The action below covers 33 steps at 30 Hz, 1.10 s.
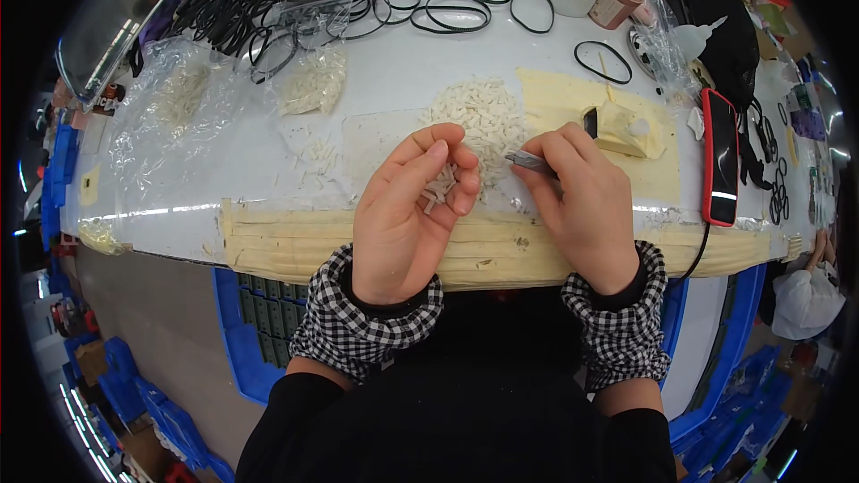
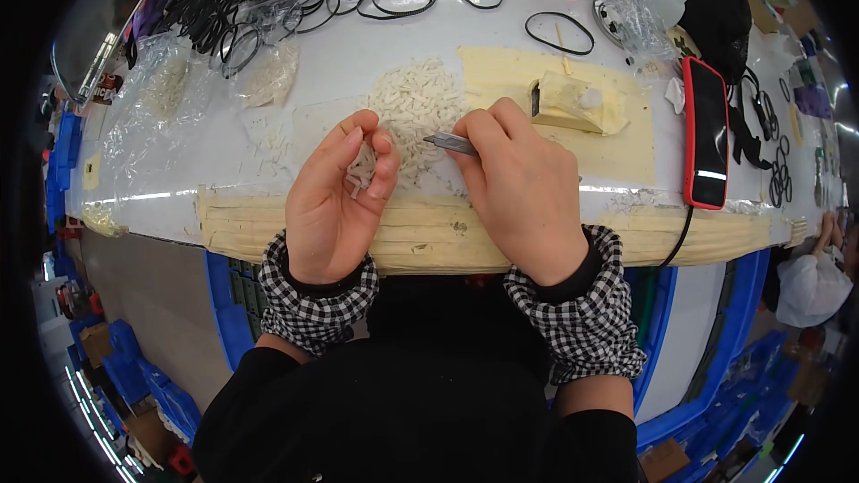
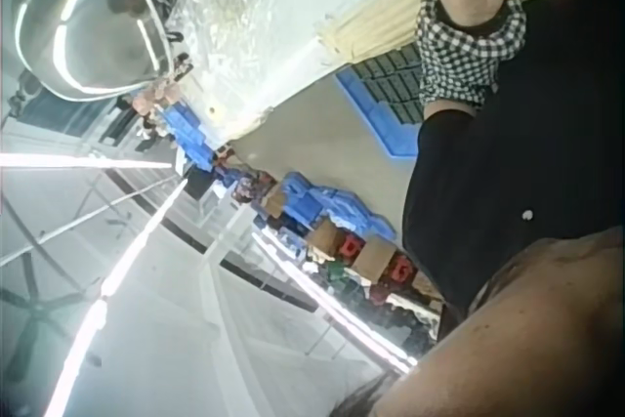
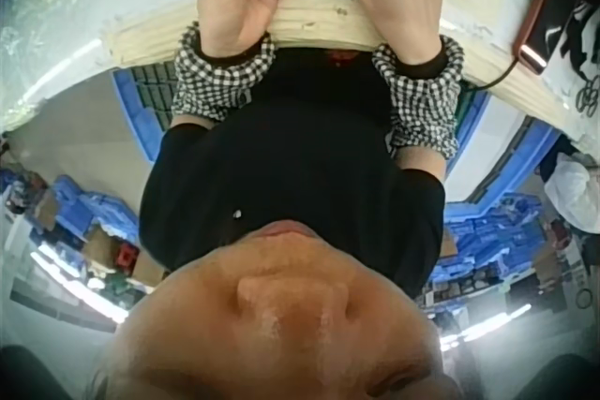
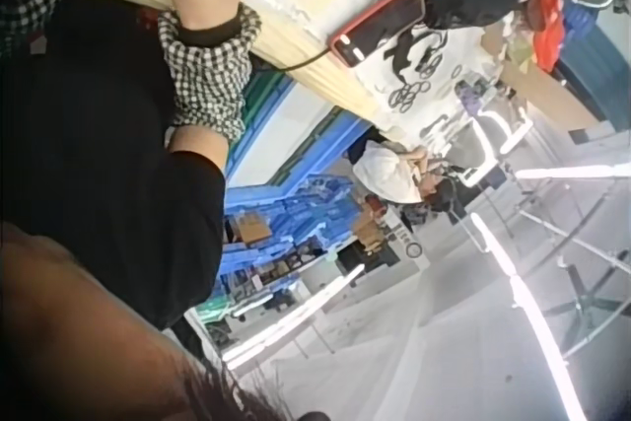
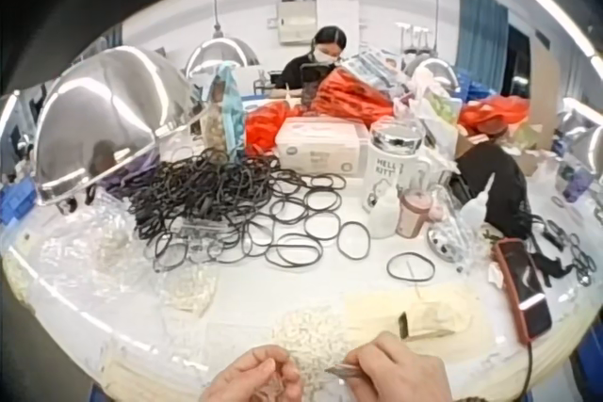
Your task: The person is using a small tool to manipulate and assemble small white plastic components on a workbench.
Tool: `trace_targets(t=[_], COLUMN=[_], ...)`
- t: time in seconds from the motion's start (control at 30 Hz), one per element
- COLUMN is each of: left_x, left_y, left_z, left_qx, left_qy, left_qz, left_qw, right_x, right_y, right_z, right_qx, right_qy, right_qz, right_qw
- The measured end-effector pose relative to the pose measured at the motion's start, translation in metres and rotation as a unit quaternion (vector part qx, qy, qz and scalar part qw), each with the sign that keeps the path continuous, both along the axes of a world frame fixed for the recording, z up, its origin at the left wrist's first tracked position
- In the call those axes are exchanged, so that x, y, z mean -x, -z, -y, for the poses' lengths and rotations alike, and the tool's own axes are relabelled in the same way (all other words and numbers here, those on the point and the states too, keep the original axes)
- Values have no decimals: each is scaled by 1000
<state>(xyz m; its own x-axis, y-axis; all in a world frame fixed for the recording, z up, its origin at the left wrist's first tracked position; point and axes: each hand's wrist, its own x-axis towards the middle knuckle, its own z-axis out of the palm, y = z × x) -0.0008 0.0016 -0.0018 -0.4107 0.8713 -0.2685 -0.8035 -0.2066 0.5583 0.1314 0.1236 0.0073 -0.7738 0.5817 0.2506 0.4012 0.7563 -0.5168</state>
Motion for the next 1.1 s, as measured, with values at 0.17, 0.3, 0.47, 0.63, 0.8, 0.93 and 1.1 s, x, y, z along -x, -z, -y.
trace_targets(t=[0.17,0.3,0.47,0.63,0.8,0.93,1.1], left_x=[-1,1,1,1,2,1,1], left_y=[-2,1,0,0,-2,-2,-1], left_z=[0,1,2,3,3,3,4], left_qx=[1,-16,-26,-13,-3,1,-25], left_qy=[10,83,115,117,126,140,160], left_qz=[-28,-73,-90,-78,-100,-57,-32], left_qw=[1000,994,989,990,987,988,986], right_x=[1,0,3,1,3,2,2], right_y=[-2,-12,-19,-18,-22,-15,-14], right_z=[2,7,19,22,22,17,18], right_qx=[-6,100,150,166,131,-14,-16], right_qy=[-11,-48,-75,-90,-92,-78,-73], right_qz=[-10,-116,-156,-176,-180,-99,-76], right_qw=[1000,987,973,966,971,992,994])
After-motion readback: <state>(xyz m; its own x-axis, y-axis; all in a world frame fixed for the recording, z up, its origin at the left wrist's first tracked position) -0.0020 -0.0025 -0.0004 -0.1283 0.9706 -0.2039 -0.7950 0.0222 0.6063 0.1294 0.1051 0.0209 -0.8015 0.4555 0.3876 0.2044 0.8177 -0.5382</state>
